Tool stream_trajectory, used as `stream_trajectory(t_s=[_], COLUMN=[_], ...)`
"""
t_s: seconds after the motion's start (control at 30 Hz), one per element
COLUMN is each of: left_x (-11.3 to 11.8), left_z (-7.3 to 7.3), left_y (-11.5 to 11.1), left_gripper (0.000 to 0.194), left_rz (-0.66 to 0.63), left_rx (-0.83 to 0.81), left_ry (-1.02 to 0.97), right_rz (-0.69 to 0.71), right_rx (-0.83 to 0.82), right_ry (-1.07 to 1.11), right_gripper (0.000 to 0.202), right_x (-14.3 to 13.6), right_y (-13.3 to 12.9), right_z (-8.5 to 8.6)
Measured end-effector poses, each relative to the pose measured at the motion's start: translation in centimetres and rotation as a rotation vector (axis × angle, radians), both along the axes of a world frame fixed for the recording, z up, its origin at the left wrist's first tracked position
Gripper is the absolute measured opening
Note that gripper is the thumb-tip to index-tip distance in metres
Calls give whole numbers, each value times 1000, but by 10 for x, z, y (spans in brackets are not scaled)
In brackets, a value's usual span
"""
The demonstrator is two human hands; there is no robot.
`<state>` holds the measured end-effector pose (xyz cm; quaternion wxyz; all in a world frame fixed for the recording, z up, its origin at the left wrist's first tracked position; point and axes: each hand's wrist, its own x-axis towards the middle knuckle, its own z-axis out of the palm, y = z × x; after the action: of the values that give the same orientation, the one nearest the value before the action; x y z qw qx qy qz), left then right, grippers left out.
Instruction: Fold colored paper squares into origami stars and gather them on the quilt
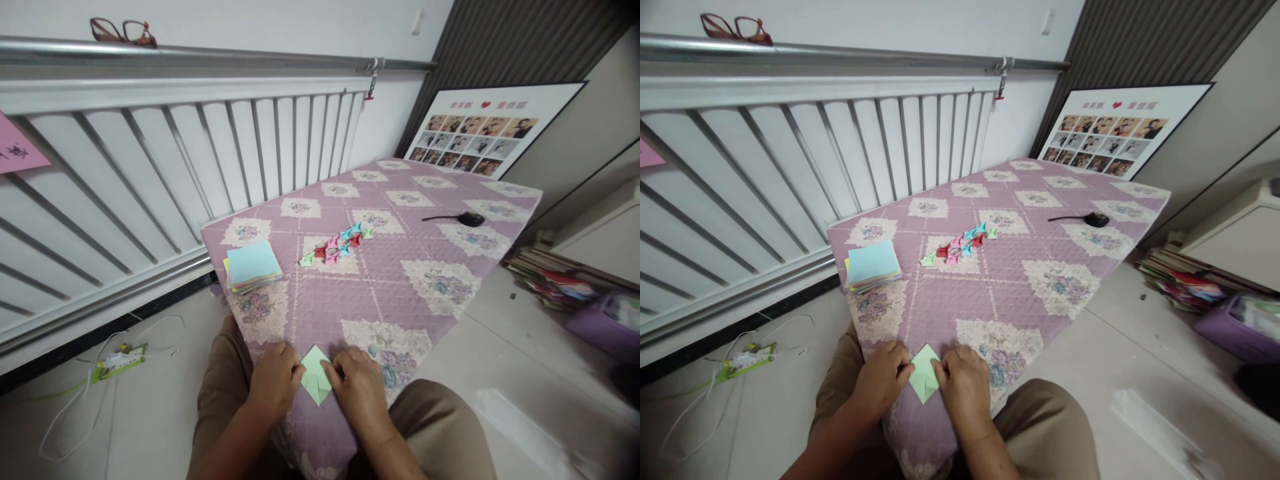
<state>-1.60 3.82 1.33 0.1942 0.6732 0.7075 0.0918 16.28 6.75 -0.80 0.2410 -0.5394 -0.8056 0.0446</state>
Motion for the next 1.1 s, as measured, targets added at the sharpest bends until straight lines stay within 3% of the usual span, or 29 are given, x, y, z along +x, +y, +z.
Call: stream_trajectory(t_s=[0.13, 0.23, 0.5, 0.6, 0.73, 0.9, 1.1], left_x=[-3, -5, -5, -5, -9, -13, -10], left_z=[-2, -5, -7, -8, -3, 7, 6], left_y=[-3, -6, -10, -10, -14, -21, -19], left_gripper=[12, 20, 23, 23, 27, 30, 24], left_rz=[-28, -131, -355, -360, -337, -347, -269], left_rx=[18, 55, 140, 154, 160, 152, 136], left_ry=[-36, -19, 9, -4, -90, -184, -229], right_rz=[2, -4, 70, 191, 318, 359, 343], right_rx=[-45, -89, -38, 24, -42, -169, -243], right_ry=[54, 64, 113, 130, 129, 135, 141], right_gripper=[15, 9, 12, 17, 23, 24, 30], right_x=[1, 2, 4, 7, 14, 18, 18], right_y=[1, 1, -1, -6, -15, -24, -29], right_z=[1, 1, 3, 0, 1, 13, 17])
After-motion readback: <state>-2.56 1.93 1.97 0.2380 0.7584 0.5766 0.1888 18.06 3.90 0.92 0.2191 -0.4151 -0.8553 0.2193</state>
